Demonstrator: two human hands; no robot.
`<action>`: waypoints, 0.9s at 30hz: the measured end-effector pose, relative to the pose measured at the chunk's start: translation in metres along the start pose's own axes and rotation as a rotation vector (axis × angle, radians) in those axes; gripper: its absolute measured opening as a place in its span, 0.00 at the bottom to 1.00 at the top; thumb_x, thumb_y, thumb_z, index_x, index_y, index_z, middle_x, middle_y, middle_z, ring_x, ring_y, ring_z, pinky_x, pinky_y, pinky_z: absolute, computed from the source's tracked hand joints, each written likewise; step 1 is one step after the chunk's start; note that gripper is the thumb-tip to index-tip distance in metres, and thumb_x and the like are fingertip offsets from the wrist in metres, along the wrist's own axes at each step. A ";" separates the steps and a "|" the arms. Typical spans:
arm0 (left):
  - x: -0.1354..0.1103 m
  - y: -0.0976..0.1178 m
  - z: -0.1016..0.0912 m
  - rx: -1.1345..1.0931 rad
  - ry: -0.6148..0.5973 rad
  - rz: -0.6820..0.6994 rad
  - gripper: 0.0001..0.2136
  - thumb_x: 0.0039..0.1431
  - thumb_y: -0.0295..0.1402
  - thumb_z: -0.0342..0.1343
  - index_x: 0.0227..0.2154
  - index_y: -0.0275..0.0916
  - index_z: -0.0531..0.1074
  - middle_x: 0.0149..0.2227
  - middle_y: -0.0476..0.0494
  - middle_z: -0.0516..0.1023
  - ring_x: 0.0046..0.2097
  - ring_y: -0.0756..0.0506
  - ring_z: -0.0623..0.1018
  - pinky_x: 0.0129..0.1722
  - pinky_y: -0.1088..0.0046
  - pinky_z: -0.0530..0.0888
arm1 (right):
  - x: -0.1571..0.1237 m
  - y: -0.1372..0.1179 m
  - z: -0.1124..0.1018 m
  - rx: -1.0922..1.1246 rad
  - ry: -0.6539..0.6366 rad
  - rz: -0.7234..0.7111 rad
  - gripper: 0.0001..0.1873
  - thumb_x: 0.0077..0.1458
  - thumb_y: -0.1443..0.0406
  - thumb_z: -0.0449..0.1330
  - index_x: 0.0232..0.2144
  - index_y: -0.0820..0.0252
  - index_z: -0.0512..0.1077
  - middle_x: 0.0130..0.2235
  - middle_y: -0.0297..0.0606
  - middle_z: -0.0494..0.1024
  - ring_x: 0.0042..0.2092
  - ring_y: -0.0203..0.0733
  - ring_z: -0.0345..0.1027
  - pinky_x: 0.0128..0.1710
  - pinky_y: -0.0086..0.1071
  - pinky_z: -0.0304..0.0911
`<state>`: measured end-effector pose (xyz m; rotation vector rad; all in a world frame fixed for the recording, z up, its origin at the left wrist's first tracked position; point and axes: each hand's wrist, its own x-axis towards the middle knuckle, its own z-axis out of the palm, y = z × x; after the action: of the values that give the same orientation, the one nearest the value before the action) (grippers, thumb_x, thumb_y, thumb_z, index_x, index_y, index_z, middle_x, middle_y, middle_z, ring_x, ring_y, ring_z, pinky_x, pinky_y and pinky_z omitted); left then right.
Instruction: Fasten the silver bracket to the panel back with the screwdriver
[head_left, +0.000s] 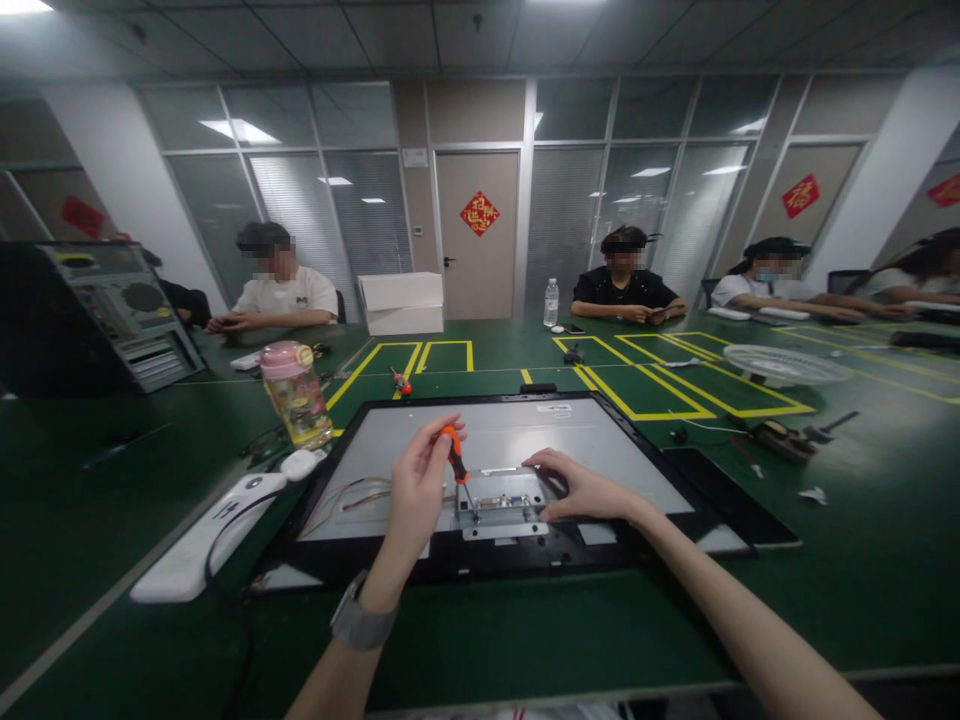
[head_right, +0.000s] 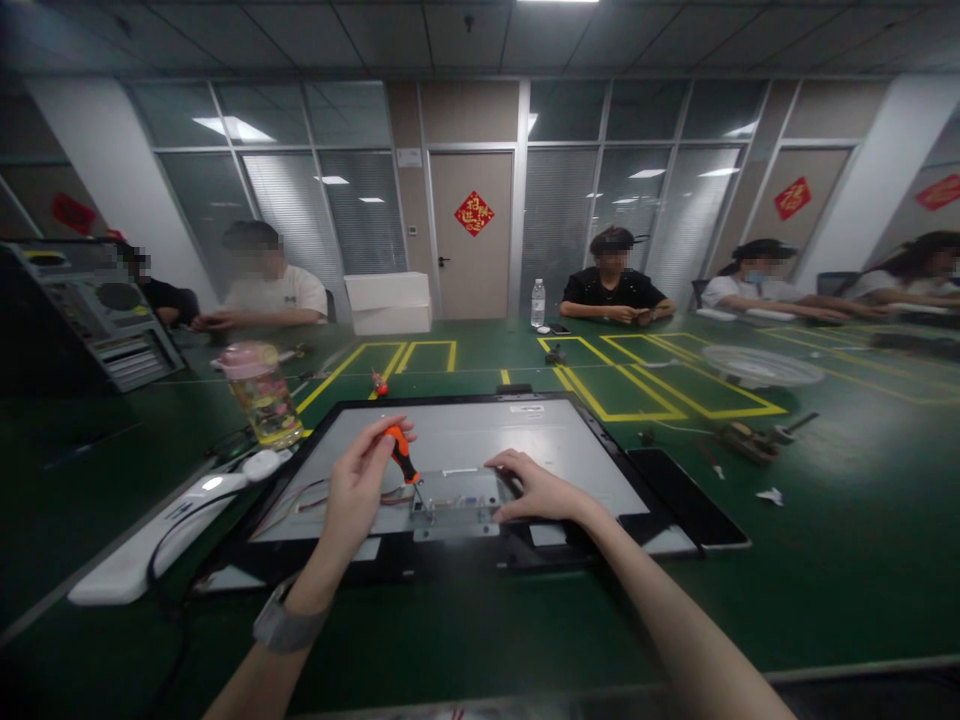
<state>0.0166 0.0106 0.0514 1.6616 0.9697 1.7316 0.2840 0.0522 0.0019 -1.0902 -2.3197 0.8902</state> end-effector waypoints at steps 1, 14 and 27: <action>0.000 0.000 0.000 -0.006 0.001 -0.004 0.12 0.62 0.36 0.52 0.43 0.39 0.75 0.41 0.41 0.78 0.42 0.46 0.78 0.43 0.70 0.74 | 0.000 0.000 0.000 0.002 0.004 -0.006 0.39 0.43 0.51 0.69 0.55 0.57 0.64 0.55 0.43 0.63 0.56 0.51 0.59 0.59 0.43 0.56; 0.002 0.002 -0.001 0.011 0.083 -0.004 0.12 0.60 0.36 0.53 0.40 0.38 0.77 0.38 0.42 0.78 0.43 0.45 0.77 0.44 0.70 0.73 | -0.001 -0.008 -0.001 -0.001 -0.008 0.021 0.37 0.43 0.51 0.68 0.53 0.57 0.65 0.54 0.42 0.63 0.56 0.52 0.58 0.58 0.43 0.55; 0.001 0.000 -0.001 0.102 0.101 0.062 0.11 0.58 0.37 0.55 0.38 0.39 0.78 0.36 0.43 0.76 0.39 0.46 0.76 0.43 0.70 0.71 | -0.001 -0.006 0.000 0.004 -0.001 0.011 0.36 0.43 0.52 0.69 0.53 0.57 0.65 0.54 0.42 0.63 0.57 0.52 0.57 0.59 0.42 0.55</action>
<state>0.0151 0.0110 0.0520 1.6979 1.0802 1.8505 0.2818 0.0490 0.0062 -1.1014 -2.3140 0.8996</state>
